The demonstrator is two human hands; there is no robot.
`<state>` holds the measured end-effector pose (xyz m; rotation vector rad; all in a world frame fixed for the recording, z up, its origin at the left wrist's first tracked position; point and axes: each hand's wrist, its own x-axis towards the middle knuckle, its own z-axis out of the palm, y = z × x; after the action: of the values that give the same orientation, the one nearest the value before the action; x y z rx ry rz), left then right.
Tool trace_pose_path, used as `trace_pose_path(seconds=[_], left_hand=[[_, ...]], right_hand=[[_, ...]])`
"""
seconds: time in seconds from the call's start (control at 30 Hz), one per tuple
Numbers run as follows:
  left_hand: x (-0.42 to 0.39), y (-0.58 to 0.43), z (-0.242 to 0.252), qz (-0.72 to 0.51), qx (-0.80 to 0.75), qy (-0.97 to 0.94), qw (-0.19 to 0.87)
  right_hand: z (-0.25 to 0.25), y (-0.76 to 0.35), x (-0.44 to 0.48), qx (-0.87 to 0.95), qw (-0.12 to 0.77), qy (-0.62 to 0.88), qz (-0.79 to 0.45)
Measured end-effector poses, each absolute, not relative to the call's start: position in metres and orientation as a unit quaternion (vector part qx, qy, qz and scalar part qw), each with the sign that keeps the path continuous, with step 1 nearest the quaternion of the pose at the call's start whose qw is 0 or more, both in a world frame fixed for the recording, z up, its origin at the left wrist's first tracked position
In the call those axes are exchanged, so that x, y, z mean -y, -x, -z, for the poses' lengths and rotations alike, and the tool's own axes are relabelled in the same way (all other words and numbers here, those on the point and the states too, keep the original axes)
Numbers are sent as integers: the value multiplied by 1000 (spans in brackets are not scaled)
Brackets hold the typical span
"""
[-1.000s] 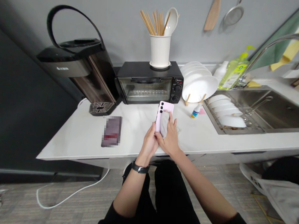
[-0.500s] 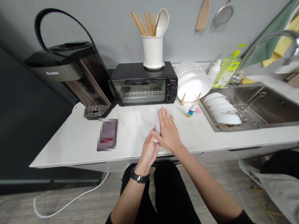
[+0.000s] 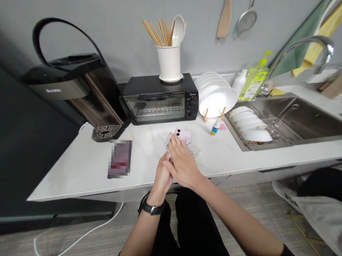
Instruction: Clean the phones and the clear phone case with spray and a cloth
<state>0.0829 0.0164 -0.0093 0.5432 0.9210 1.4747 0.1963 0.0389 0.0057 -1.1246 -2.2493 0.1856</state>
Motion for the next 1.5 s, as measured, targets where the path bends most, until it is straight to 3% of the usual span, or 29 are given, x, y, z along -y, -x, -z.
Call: trace_pose_path(seconds=[0.23,0.37,0.53,0.67,0.8,0.97,1.1,1.3,1.5], left_hand=[[-15,-71,5,-592,-460,-257,609],[-17,-66,1,-610,-511,-260,546],[-18,-66,-7,-559,-487,-298,601],[-19,-67,-8,-579,-517,-300,555],[-19,-70,-6,-541,-491,-329,598],[-19,-76,-7,-558,-514,-283,587],[-20,-77,-5,-522,-484,-291,639],[-18,-75,-11,-554,-488,-299,605],[-14,-72,-13,-532,-494,-320,608]], right_hand=[[-10,-200,-38,829,309,460,-69],[-11,-195,-32,885,295,350,-81],[-8,-201,-37,850,318,411,-84],[-3,-207,-37,891,304,324,-94],[2,-215,-40,860,316,392,-82],[4,-223,-34,911,296,278,-68],[3,-235,-37,908,283,305,-46],[0,-237,-37,928,282,241,-38],[-3,-228,-33,907,302,289,-57]])
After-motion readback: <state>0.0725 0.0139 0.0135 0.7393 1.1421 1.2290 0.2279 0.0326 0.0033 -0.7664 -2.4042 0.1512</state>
